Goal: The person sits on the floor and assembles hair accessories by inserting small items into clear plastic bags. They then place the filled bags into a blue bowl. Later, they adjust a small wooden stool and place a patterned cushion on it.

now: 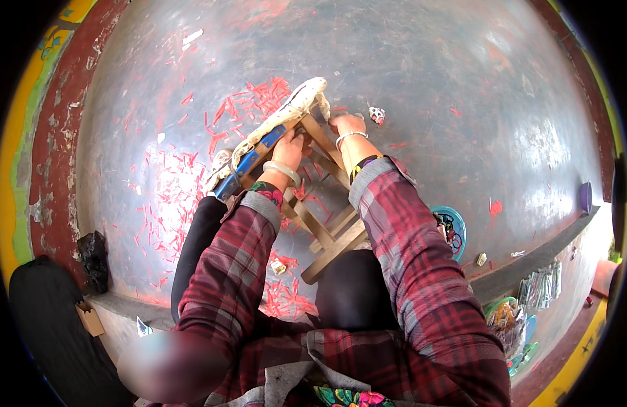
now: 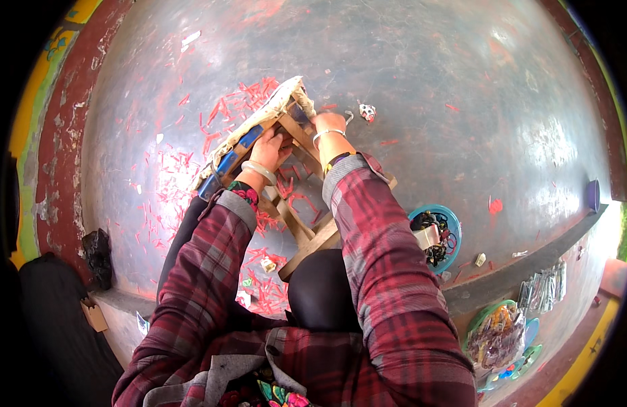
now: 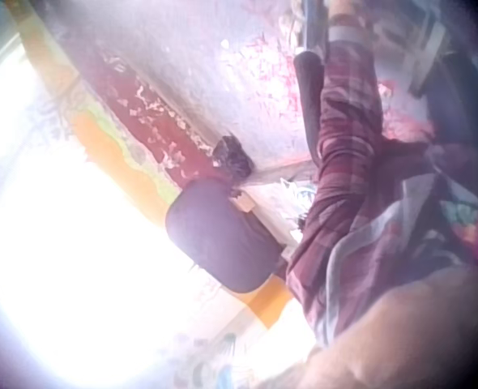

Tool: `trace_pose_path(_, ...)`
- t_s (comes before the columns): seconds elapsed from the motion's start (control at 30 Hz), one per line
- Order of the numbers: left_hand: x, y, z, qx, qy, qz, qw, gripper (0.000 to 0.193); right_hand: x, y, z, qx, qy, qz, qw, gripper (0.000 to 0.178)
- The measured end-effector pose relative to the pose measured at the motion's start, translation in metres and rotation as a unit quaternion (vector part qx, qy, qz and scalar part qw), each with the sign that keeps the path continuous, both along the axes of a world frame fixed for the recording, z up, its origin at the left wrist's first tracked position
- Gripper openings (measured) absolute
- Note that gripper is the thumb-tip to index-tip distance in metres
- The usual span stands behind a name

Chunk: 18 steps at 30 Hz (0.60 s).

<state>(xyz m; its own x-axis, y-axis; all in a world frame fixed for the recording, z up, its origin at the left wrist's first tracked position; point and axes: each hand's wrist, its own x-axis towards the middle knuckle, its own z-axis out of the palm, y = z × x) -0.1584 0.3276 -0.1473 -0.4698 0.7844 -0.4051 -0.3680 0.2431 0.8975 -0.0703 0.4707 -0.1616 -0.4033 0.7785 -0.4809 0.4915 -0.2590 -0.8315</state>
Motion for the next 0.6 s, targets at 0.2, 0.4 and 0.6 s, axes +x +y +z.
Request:
trace_pose_path(0.2,-0.001,-0.005,0.005,-0.031,0.064,-0.015,0.997,0.039,-0.004,-0.008,0.003,0.203,-0.366,0.270,0.867,0.024)
trace_pose_path(0.4,-0.006,-0.011,-0.010,-0.051,0.141,-0.060,0.987,0.030,-0.019,0.010,-0.055,0.261,-0.388,0.444,0.764,0.024)
trace_pose_path(0.6,-0.003,-0.008,-0.003,-0.125,0.221,-0.135,0.958,0.021,-0.013,0.034,-0.126,0.232,-0.346,0.374,0.829,0.026)
